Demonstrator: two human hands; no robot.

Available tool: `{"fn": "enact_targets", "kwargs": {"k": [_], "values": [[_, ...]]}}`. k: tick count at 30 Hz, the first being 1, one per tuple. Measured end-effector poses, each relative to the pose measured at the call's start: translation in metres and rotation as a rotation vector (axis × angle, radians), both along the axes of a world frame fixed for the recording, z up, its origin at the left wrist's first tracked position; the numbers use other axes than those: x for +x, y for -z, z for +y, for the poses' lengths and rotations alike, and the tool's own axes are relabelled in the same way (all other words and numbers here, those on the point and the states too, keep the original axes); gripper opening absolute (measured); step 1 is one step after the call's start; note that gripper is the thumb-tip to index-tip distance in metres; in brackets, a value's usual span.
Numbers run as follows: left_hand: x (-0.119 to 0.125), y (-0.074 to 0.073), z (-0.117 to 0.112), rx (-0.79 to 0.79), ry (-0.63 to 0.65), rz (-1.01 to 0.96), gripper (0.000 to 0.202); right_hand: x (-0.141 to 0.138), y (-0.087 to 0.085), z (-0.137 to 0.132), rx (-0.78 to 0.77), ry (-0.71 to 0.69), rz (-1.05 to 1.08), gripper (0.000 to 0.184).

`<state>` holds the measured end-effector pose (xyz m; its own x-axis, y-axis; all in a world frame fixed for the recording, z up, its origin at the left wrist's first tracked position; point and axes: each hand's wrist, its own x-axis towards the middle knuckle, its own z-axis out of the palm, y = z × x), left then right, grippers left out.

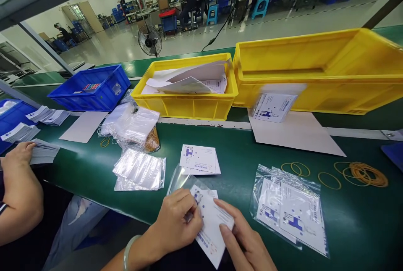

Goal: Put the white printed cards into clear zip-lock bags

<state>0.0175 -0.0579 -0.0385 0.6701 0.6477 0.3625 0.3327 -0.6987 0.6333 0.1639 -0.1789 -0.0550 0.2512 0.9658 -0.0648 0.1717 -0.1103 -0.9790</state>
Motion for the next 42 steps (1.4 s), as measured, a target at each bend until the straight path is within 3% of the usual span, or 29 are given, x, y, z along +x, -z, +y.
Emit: {"fn": "enact_targets", "kwargs": {"k": [2, 5, 7, 11, 13, 15, 17, 18, 20, 22, 25, 26, 35, 42], "values": [[-0.003, -0.006, 0.001, -0.106, 0.004, -0.022, 0.021, 0.000, 0.001, 0.003, 0.133, -0.005, 0.048, 0.044], [-0.009, -0.013, 0.003, -0.293, -0.063, -0.081, 0.025, -0.001, 0.002, 0.007, 0.339, 0.103, 0.041, 0.039], [-0.011, -0.017, 0.003, -0.421, -0.090, -0.172, 0.027, -0.004, 0.003, 0.010, 0.410, 0.130, -0.073, 0.038], [-0.006, -0.024, 0.000, -0.657, -0.032, -0.346, 0.031, -0.012, 0.009, 0.023, 0.513, 0.045, -0.450, 0.065], [-0.003, -0.026, 0.000, -0.710, 0.032, -0.367, 0.031, -0.014, 0.013, 0.028, 0.531, 0.056, -0.512, 0.051], [-0.004, -0.025, 0.001, -0.660, 0.077, -0.356, 0.026, -0.012, 0.015, 0.030, 0.507, 0.085, -0.451, 0.030], [-0.007, -0.022, 0.006, -0.510, 0.016, -0.350, 0.008, -0.006, 0.015, 0.029, 0.465, 0.126, -0.349, 0.022], [-0.009, -0.020, 0.009, -0.433, -0.039, -0.349, 0.009, -0.003, 0.014, 0.028, 0.436, 0.143, -0.292, 0.019], [-0.013, -0.018, 0.015, -0.374, -0.090, -0.328, 0.040, 0.003, 0.010, 0.025, 0.370, 0.162, -0.173, 0.017], [-0.014, -0.018, 0.019, -0.472, -0.010, -0.256, 0.049, 0.005, 0.007, 0.023, 0.317, 0.149, -0.063, 0.021], [-0.011, -0.021, 0.020, -0.630, 0.131, -0.127, 0.012, 0.005, 0.003, 0.023, 0.271, 0.118, 0.027, 0.029], [-0.009, -0.022, 0.019, -0.643, 0.150, -0.105, 0.008, 0.005, 0.002, 0.023, 0.258, 0.116, 0.043, 0.030], [-0.002, -0.025, 0.018, -0.578, 0.287, -0.112, 0.031, 0.011, -0.001, 0.027, 0.318, 0.083, 0.047, 0.027], [0.001, -0.025, 0.016, -0.605, 0.278, -0.131, 0.029, 0.011, -0.006, 0.031, 0.353, 0.029, 0.102, 0.028]]}}
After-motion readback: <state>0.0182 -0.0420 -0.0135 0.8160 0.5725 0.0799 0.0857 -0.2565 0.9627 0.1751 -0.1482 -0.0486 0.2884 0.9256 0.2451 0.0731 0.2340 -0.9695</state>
